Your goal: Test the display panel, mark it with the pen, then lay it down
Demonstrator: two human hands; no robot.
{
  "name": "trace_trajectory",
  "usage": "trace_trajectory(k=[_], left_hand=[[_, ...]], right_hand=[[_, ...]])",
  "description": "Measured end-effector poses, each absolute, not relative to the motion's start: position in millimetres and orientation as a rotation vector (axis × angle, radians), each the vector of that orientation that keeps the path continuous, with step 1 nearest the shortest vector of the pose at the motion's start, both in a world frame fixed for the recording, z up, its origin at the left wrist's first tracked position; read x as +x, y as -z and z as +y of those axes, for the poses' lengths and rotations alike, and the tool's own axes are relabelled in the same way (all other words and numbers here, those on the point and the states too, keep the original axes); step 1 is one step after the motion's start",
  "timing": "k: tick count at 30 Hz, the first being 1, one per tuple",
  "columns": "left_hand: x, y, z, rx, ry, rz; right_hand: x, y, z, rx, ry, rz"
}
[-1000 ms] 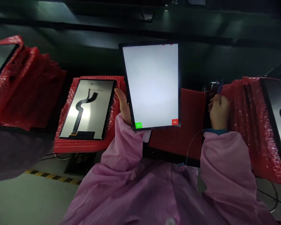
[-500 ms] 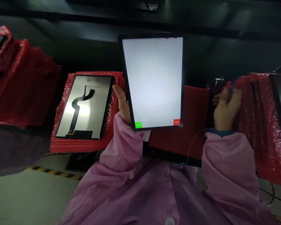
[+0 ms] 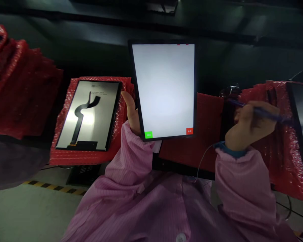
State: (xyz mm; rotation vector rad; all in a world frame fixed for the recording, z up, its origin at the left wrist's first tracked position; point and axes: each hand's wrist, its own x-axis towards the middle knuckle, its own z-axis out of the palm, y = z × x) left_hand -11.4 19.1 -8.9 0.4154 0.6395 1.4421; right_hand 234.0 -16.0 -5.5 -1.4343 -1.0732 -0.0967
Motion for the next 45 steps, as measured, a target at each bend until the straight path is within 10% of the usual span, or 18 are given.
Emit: trace_trajectory(k=[8,45], left_hand=[[-6,1,21,0.344,-1.478,0.683],[-8,15,25,0.609,-1.426,0.635]], right_hand=[[202,14,-43,-1.26,-0.426,-1.373],[193,18,-42,-1.096,-0.373,-1.652]])
